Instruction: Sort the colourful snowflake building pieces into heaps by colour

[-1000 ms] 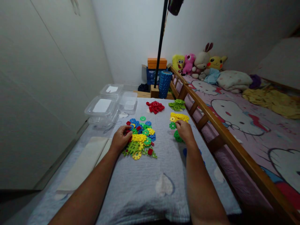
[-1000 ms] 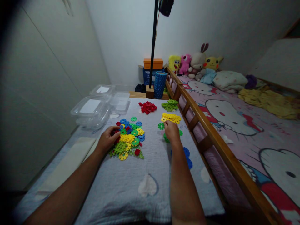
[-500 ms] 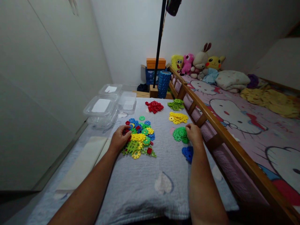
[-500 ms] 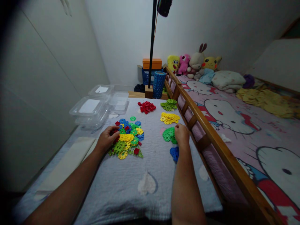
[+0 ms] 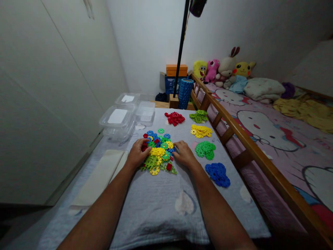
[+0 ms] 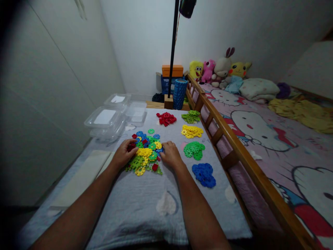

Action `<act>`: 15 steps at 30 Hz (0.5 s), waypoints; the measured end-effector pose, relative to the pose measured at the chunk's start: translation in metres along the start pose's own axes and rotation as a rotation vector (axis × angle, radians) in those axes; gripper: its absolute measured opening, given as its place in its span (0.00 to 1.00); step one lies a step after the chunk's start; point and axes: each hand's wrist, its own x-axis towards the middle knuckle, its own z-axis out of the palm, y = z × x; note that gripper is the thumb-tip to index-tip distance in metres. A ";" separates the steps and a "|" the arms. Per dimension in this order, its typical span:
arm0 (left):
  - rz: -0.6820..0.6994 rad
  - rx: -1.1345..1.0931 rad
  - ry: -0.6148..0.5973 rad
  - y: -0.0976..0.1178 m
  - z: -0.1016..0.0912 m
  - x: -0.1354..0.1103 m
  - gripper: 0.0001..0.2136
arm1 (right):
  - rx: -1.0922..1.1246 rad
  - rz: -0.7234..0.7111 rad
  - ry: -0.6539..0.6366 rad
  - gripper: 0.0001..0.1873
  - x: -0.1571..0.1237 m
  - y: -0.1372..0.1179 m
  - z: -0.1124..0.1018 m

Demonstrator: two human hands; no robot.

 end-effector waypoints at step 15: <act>0.015 0.160 -0.008 -0.001 0.007 0.001 0.25 | 0.000 0.086 0.100 0.21 0.013 -0.005 0.022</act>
